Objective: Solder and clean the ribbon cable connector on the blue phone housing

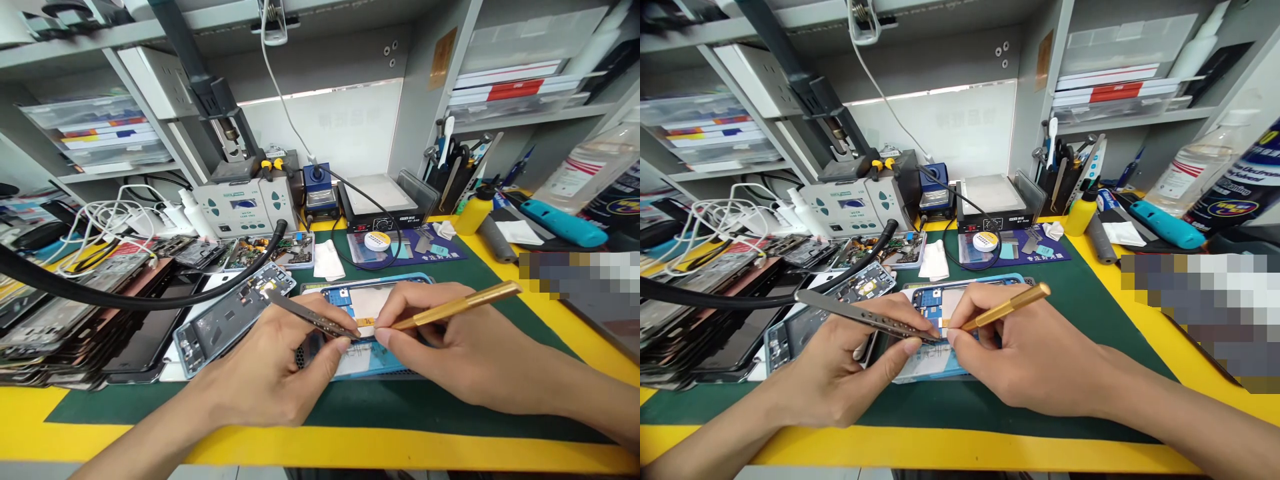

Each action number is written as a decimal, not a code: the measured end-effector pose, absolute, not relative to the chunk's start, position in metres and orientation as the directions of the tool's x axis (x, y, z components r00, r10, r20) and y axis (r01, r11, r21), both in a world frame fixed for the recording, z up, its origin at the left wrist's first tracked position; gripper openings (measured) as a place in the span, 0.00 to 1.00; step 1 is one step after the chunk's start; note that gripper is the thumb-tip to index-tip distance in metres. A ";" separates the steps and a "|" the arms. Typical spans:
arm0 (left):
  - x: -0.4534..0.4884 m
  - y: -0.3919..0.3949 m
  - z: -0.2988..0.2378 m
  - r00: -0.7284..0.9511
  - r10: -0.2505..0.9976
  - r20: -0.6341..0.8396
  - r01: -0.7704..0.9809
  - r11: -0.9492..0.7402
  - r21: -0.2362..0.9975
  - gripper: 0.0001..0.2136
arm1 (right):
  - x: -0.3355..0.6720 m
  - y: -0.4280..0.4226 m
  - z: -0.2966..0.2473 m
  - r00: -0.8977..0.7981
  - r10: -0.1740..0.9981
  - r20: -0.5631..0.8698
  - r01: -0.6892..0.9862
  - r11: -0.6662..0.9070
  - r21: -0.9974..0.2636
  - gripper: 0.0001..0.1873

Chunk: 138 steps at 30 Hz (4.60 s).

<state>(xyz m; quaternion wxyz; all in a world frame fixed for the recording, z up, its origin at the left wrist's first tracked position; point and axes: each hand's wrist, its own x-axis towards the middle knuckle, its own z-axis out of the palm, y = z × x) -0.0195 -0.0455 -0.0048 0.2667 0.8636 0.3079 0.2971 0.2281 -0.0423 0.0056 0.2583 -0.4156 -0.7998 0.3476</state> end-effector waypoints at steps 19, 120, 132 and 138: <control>-0.021 -0.038 0.001 0.557 0.827 0.072 0.238 -0.241 0.941 0.07 | 0.230 -0.041 0.007 -0.489 0.872 0.017 0.387 0.235 -0.891 0.06; -0.013 -0.040 0.001 0.440 0.888 0.135 0.310 -0.291 0.905 0.04 | 0.221 -0.048 0.005 -0.479 0.781 0.401 0.496 0.617 -0.611 0.07; -0.015 -0.041 -0.001 0.441 0.883 0.161 0.310 -0.319 0.896 0.04 | 0.220 -0.049 0.005 -0.469 0.755 0.458 0.477 0.653 -0.588 0.07; -0.016 -0.040 -0.001 0.466 0.876 0.129 0.335 -0.309 0.890 0.05 | 0.220 -0.051 0.006 -0.467 0.761 0.450 0.492 0.646 -0.584 0.07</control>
